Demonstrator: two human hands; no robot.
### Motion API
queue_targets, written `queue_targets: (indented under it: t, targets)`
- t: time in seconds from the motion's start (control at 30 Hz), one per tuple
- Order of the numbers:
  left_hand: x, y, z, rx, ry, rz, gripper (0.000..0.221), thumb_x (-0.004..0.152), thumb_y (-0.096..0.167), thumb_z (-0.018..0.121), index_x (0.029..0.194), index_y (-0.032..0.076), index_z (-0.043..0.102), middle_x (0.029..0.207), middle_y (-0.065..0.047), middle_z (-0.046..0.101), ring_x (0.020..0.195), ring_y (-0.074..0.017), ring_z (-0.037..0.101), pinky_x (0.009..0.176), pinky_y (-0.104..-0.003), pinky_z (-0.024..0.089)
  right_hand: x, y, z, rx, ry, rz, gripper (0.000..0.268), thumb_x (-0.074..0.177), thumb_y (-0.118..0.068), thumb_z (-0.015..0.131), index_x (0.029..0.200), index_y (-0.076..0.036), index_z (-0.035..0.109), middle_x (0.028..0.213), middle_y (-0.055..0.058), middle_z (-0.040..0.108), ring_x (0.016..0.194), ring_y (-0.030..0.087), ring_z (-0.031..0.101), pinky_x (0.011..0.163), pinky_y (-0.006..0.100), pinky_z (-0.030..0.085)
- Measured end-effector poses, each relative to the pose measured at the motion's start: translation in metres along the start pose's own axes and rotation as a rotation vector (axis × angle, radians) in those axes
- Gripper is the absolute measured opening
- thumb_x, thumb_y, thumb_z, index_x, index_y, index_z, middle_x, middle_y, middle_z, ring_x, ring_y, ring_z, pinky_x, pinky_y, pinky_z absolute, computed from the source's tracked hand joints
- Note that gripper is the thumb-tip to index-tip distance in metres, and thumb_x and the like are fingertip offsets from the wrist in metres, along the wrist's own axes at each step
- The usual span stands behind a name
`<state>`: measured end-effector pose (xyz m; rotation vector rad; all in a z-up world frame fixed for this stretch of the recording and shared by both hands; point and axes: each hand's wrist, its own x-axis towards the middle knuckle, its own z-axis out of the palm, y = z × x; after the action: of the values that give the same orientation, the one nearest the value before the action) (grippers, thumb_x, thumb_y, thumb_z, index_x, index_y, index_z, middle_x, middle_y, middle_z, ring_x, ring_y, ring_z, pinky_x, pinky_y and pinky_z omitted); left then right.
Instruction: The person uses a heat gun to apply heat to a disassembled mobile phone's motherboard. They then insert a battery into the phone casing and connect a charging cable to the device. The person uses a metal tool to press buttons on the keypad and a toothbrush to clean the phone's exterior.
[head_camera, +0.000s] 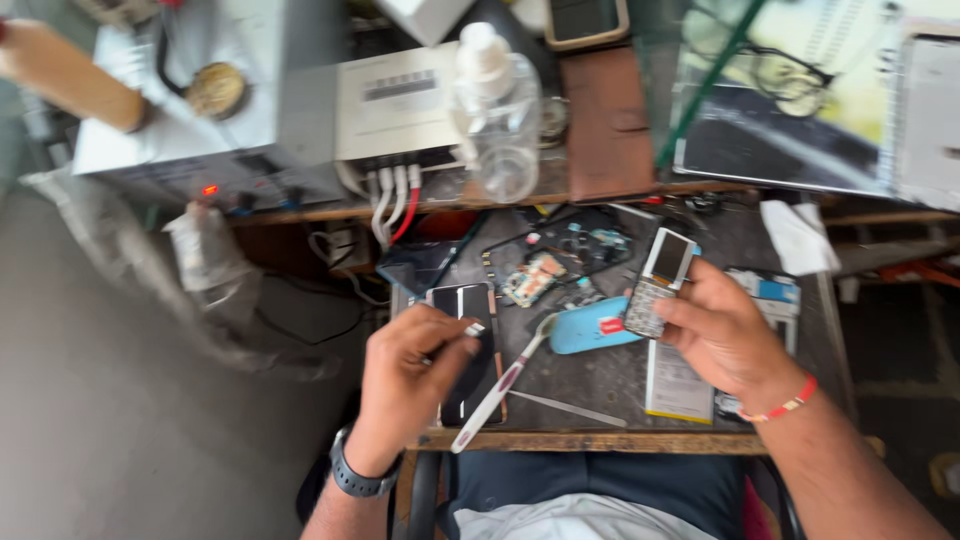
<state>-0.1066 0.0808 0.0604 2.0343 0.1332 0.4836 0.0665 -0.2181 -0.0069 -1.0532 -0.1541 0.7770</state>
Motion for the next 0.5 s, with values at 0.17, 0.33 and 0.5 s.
queue_targets:
  t: [0.17, 0.33, 0.5]
  targets:
    - [0.034, 0.028, 0.057, -0.135, -0.287, 0.072, 0.011, 0.086, 0.008, 0.080, 0.094, 0.001, 0.078, 0.076, -0.008, 0.068, 0.066, -0.0167, 0.064, 0.061, -0.030, 0.049, 0.004, 0.003, -0.007, 0.090, -0.041, -0.003, 0.037, 0.094, -0.001, 0.071, 0.129, -0.004, 0.057, 0.111, 0.007, 0.070, 0.097, 0.016, 0.069, 0.079, 0.031, 0.057]
    - [0.051, 0.036, 0.103, -0.222, -0.378, -0.050, 0.012, 0.087, 0.008, 0.075, 0.097, 0.002, 0.078, 0.075, -0.008, 0.067, 0.062, -0.0177, 0.063, 0.056, -0.031, 0.048, 0.003, -0.004, -0.008, 0.266, -0.011, -0.079, 0.033, 0.095, -0.006, 0.068, 0.126, -0.004, 0.057, 0.109, 0.009, 0.072, 0.096, 0.019, 0.072, 0.083, 0.034, 0.061]
    - [0.046, 0.030, 0.110, -0.220, -0.294, 0.037, 0.013, 0.086, 0.010, 0.078, 0.097, 0.003, 0.079, 0.075, -0.008, 0.067, 0.063, -0.0175, 0.065, 0.058, -0.032, 0.050, 0.003, -0.002, -0.009, 0.305, 0.006, -0.085, 0.031, 0.099, -0.006, 0.065, 0.128, -0.001, 0.056, 0.111, 0.012, 0.072, 0.096, 0.021, 0.072, 0.084, 0.035, 0.061]
